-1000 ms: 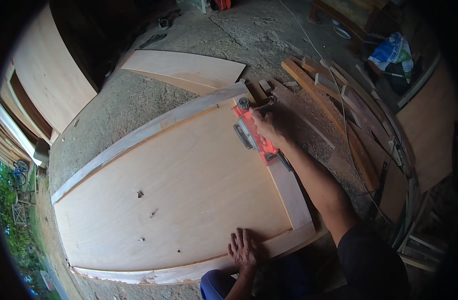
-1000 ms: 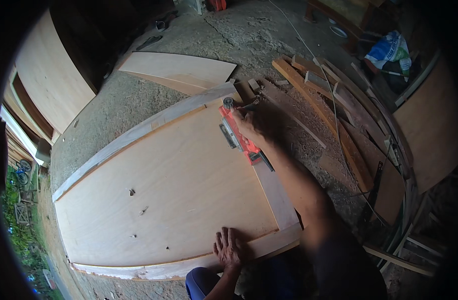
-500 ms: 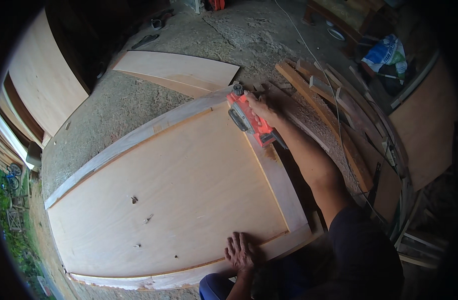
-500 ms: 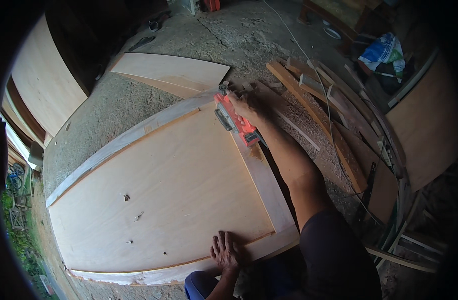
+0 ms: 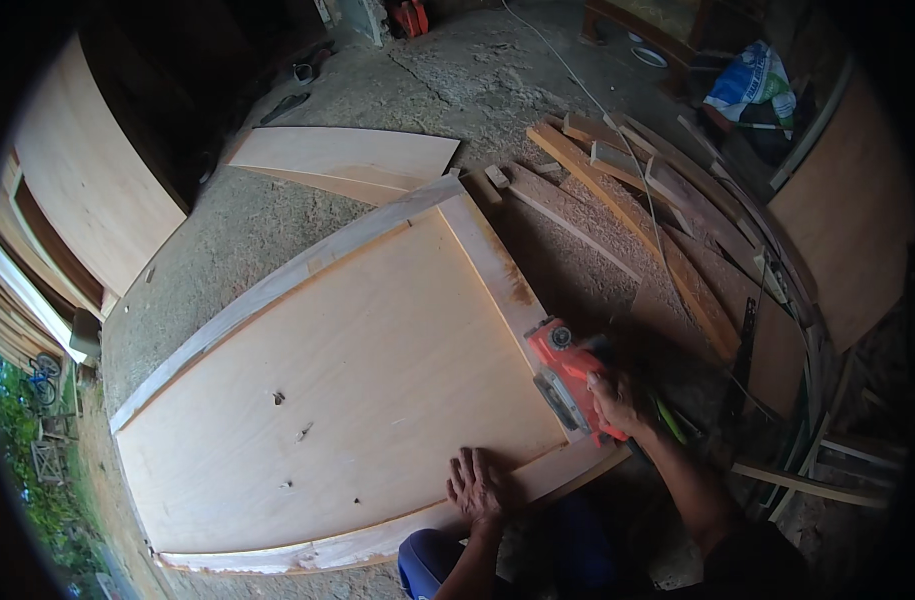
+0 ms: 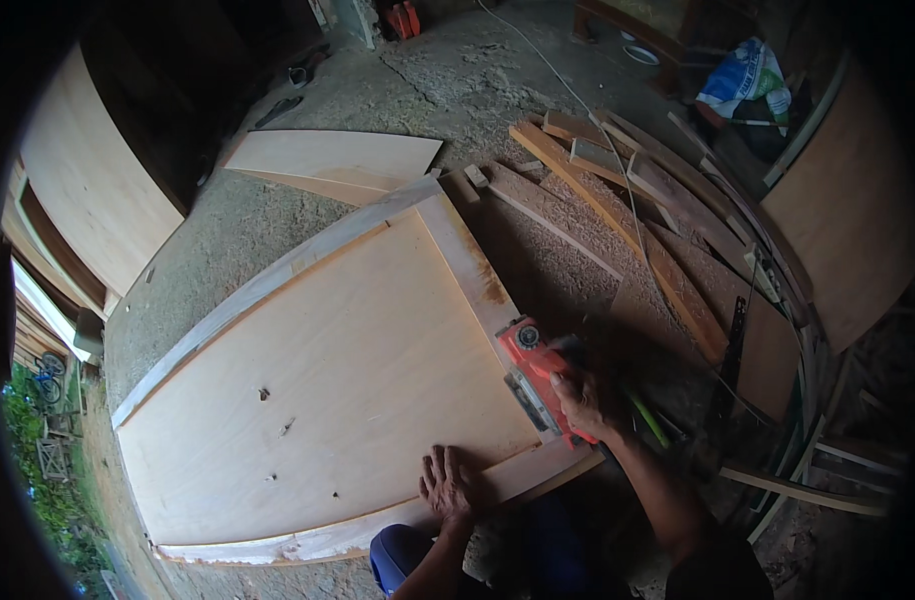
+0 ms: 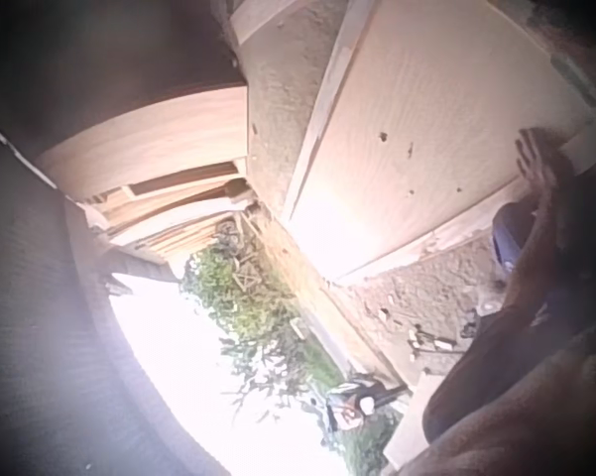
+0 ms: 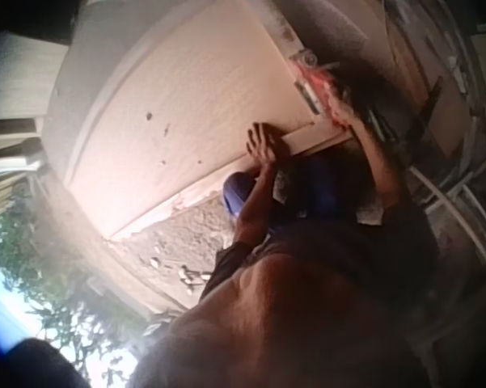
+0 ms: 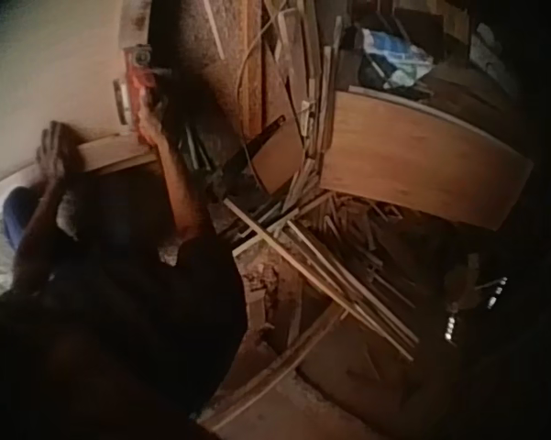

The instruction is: The person hammers nails into a wooden frame using a hammer and nail holder, then uses a circular saw to trim the edge of the frame. The person works on a large wooden panel on the floor, adjusting pieces and securing them before cutting.

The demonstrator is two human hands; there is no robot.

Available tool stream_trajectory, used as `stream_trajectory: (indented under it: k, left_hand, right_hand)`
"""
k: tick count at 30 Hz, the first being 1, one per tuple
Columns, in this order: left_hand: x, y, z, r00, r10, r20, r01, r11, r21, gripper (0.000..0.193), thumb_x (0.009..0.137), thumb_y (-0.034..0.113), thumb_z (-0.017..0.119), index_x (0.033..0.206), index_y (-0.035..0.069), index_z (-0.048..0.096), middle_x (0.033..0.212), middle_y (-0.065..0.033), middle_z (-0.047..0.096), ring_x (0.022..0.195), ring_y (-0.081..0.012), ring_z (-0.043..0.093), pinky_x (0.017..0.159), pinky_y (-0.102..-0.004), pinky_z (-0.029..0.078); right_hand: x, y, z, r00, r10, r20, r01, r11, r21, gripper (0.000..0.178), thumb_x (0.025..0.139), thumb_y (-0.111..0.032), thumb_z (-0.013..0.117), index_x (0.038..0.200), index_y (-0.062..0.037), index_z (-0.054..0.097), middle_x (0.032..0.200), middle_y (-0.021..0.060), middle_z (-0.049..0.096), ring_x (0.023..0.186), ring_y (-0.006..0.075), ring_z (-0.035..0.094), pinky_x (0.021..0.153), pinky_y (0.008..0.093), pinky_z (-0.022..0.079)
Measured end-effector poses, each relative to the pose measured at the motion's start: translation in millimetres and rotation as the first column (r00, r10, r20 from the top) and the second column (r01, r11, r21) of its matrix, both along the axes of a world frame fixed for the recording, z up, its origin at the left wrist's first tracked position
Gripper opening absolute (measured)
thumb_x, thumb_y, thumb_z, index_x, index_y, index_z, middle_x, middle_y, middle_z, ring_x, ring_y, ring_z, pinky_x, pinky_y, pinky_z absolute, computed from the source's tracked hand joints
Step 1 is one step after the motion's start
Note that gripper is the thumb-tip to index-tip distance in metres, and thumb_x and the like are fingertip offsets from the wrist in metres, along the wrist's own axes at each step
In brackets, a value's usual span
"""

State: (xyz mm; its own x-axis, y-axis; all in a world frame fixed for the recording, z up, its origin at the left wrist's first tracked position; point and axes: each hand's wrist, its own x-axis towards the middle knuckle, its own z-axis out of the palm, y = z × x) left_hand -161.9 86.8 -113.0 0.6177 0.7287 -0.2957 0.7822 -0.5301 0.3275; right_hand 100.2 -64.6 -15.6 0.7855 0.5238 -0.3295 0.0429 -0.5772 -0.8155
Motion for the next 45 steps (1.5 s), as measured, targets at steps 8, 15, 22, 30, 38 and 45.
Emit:
stream_trajectory:
  k: [8,15,22,30,38,45]
  left_hand:
    - [-2.8,1.2,-4.4,1.0,-0.02,-0.022,0.02,1.0,0.019,0.058,0.097,0.04,0.054,0.151,0.022,0.044,0.162,-0.0069,0.034,0.151,-0.0299,0.027,0.12,-0.051,0.019]
    - [-5.9,-2.6,-17.5,0.999,-0.016,-0.04,0.017,0.999,0.027,0.057,0.098,0.042,0.052,0.151,0.023,0.044,0.162,-0.0066,0.036,0.151,-0.0304,0.028,0.119,-0.0515,0.019]
    - [-9.3,-3.4,-5.4,1.0,-0.003,-0.016,0.003,1.0,-0.02,0.056,0.097,0.042,0.054,0.15,0.025,0.046,0.161,-0.0061,0.037,0.15,-0.0314,0.029,0.118,-0.0531,0.019]
    - [-0.9,-0.8,-5.7,1.0,0.02,0.023,-0.02,1.0,-0.005,0.053,0.096,0.043,0.052,0.146,0.023,0.051,0.159,-0.0083,0.04,0.148,-0.0313,0.034,0.118,-0.0535,0.021]
    - [-4.9,0.9,-12.6,0.999,0.027,0.03,-0.029,0.995,0.091,0.053,0.096,0.04,0.055,0.146,0.024,0.052,0.159,-0.0006,0.041,0.148,-0.0284,0.033,0.118,-0.053,0.023]
    - [-7.9,0.9,-13.9,0.999,0.036,0.026,-0.038,0.996,0.077,0.055,0.095,0.042,0.055,0.148,0.025,0.05,0.16,-0.0009,0.039,0.149,-0.0284,0.032,0.119,-0.052,0.023]
  right_hand:
    - [128.4,174.6,12.8,0.995,0.026,-0.096,-0.011,0.988,0.152,0.054,0.102,-0.054,0.044,0.097,-0.0046,0.065,0.053,0.0027,0.054,0.043,0.0125,0.056,0.042,0.0301,0.046]
    - [235.1,298.3,-16.6,0.998,0.069,0.003,-0.069,0.997,0.04,0.061,0.1,-0.059,0.039,0.096,-0.0031,0.062,0.057,0.0077,0.057,0.045,0.0192,0.057,0.042,0.0366,0.047]
    - [279.1,374.0,-4.1,0.998,-0.015,-0.054,0.024,0.986,0.167,0.057,0.099,-0.058,0.048,0.092,-0.0021,0.057,0.059,0.0044,0.05,0.044,0.0145,0.049,0.037,0.0344,0.042]
    - [223.7,290.6,-14.2,0.998,-0.028,-0.064,0.037,0.988,0.151,0.059,0.101,-0.054,0.047,0.075,-0.002,0.058,0.056,0.0074,0.057,0.043,0.0181,0.056,0.037,0.0356,0.046]
    - [76.9,163.8,3.5,0.974,-0.03,-0.223,0.073,0.98,0.186,0.047,0.102,-0.051,0.05,0.109,-0.0064,0.062,0.059,0.0012,0.05,0.038,0.0106,0.045,0.034,0.0292,0.04]
    - [121.5,229.6,3.9,0.989,0.009,-0.145,0.021,0.979,0.204,0.054,0.102,-0.055,0.046,0.103,-0.0042,0.063,0.058,0.0027,0.053,0.039,0.0121,0.049,0.036,0.0296,0.042]
